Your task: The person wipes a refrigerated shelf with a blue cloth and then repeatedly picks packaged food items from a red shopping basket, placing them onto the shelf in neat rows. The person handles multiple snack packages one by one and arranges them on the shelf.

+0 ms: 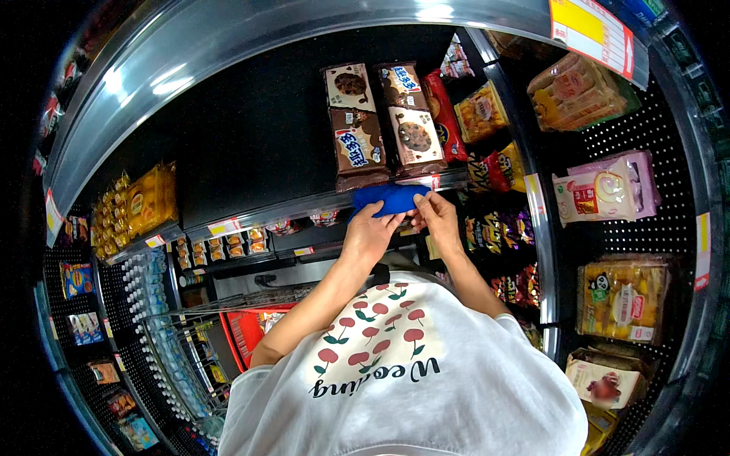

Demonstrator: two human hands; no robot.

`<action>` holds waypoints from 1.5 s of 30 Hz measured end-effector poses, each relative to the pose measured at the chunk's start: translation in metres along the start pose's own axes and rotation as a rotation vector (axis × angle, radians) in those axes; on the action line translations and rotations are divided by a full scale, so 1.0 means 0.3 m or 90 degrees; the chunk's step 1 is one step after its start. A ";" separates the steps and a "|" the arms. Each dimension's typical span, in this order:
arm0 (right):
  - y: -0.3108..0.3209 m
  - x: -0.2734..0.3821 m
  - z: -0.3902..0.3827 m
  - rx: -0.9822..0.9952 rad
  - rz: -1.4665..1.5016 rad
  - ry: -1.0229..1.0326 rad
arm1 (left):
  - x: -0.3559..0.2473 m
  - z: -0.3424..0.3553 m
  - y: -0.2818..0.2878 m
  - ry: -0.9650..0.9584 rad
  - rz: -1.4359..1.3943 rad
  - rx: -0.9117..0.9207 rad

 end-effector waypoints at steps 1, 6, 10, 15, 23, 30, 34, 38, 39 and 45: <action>0.027 0.000 0.008 -0.018 -0.004 0.001 | 0.020 0.018 -0.008 0.002 -0.003 0.009; 0.167 0.019 0.047 -0.097 -0.015 0.019 | 0.123 0.096 -0.057 0.053 0.005 0.034; 0.261 0.037 0.069 -0.153 -0.011 0.017 | 0.202 0.156 -0.095 0.066 0.032 0.013; 0.309 0.091 0.048 -0.184 -0.009 0.015 | 0.263 0.194 -0.133 0.065 0.069 0.036; 0.250 0.032 -0.015 -0.102 -0.067 -0.035 | 0.181 0.076 -0.089 0.059 0.147 0.011; -0.097 -0.060 -0.097 0.172 -0.081 -0.156 | -0.114 -0.183 0.158 -0.171 0.386 -0.086; -0.342 -0.037 -0.124 0.381 -0.112 -0.144 | -0.360 -0.388 0.151 -0.320 0.339 -0.292; -0.455 0.012 -0.147 0.472 -0.175 -0.116 | -0.651 -0.531 -0.020 -0.628 0.551 -0.208; -0.458 0.008 -0.146 0.467 -0.191 -0.118 | -0.697 -0.555 -0.079 -0.680 0.611 -0.185; -0.437 -0.018 -0.146 0.440 -0.212 -0.118 | -0.762 -0.448 -0.321 -0.813 1.421 -0.203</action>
Point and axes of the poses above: each hand's wrist, its own z-axis towards the middle knuckle, its own y-axis out of the back of the hand, x = y × z, the point moved 8 cm from there along z, towards the middle knuckle
